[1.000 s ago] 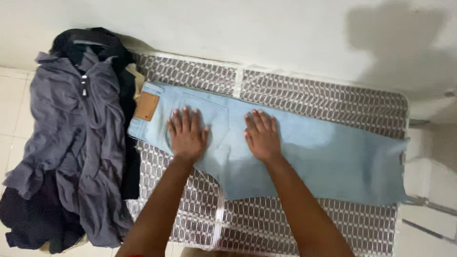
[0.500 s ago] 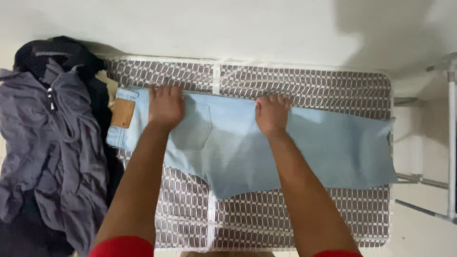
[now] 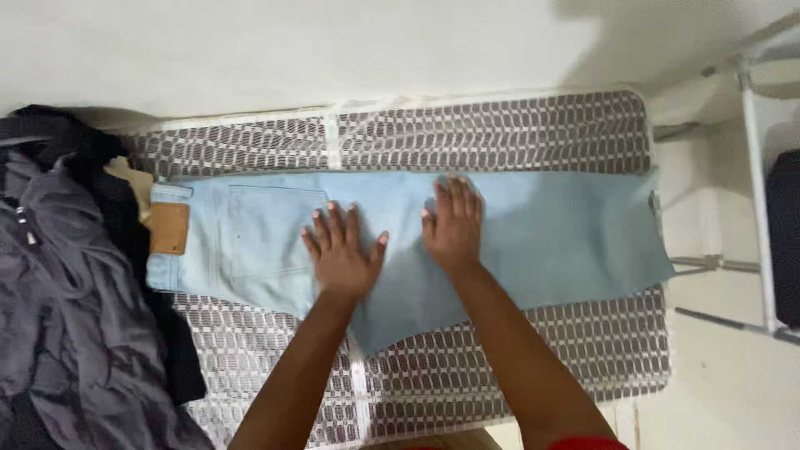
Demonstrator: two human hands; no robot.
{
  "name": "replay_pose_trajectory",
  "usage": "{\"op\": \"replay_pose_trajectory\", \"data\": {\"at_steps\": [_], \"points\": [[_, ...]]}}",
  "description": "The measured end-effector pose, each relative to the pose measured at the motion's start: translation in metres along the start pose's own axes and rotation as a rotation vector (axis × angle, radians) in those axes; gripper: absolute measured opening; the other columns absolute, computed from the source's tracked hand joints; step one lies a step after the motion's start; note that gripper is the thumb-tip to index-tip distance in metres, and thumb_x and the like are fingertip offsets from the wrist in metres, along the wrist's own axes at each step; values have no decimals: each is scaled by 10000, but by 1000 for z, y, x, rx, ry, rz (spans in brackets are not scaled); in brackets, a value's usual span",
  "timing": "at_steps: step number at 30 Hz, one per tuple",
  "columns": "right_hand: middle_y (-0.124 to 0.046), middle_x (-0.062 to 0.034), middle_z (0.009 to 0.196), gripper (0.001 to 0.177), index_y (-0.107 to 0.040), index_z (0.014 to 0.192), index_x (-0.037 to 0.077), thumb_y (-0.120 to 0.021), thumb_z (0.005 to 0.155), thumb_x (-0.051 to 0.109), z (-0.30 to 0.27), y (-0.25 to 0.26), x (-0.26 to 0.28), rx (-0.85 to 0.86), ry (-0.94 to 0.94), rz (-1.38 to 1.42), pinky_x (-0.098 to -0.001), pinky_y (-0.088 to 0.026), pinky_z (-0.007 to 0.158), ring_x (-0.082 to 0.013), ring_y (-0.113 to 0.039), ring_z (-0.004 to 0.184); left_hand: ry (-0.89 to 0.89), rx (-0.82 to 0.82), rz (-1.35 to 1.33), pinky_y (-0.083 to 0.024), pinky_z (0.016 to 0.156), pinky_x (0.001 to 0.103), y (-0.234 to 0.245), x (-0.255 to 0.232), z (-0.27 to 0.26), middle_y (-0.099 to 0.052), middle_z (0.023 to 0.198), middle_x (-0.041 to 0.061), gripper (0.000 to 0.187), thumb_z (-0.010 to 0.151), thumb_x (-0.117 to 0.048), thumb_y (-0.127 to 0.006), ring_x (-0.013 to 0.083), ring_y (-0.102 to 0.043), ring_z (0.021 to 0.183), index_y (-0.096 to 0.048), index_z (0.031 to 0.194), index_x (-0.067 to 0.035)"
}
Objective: The person folds a pair of light blue jeans on a patterned bench by smoothing the fabric, aligning the legs, and folding them into a compact rectangle. They then pick up the folded jeans and place them onto a wire storage shelf.
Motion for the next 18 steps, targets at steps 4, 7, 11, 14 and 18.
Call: {"op": "replay_pose_trajectory", "data": {"at_steps": [4, 7, 11, 14, 18], "points": [[-385, -249, 1609, 767, -408, 1546, 35, -504, 986, 549, -37, 31, -64, 146, -156, -142, -617, -241, 1189, -425, -300, 1513, -19, 111, 151, 131, 1162, 634, 7, 3, 2, 76, 1688, 174, 926, 947, -762, -125, 401, 110, 1528, -43, 1638, -150], [-285, -300, 1616, 846, -348, 1571, 53, -495, 964, 623, -54, 58, -120, 250, -238, -345, -664, -188, 1137, -463, -220, 1492, -11, 38, 168, 118, 1182, 629, 1, 3, -2, 37, 1696, 162, 898, 963, -747, -142, 404, 80, 1550, -61, 1637, -160], [-237, -290, 1654, 864, -336, 1604, 52, -476, 984, 635, -77, 75, -168, 262, -268, -268, -660, -169, 1194, -463, -174, 1538, -41, -72, 128, 87, 1210, 646, -11, 8, -8, -20, 1714, 194, 887, 995, -723, -175, 439, 25, 1578, -105, 1653, -132], [-289, -305, 1613, 849, -371, 1575, 35, -501, 963, 610, -77, 69, -173, 230, -219, -284, -652, -191, 1171, -479, -216, 1501, -25, -192, 105, 69, 1220, 646, -16, -2, -10, -39, 1707, 222, 889, 1002, -716, -222, 483, 6, 1581, -137, 1649, -113], [-580, -221, 1373, 571, -584, 1366, 25, -573, 987, 452, -71, 84, -181, 32, -92, -127, -604, -361, 1087, -414, -503, 1290, -80, -34, 45, 63, 1167, 673, -19, -76, -11, 19, 1704, 219, 878, 985, -662, -316, 493, 19, 1526, -107, 1655, -134]]}}
Point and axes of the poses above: each hand's wrist, its own z-axis towards the middle knuckle, its own y-axis out of the back of the hand, x = y × z, the point moved 1 cm from there along z, towards the middle knuckle
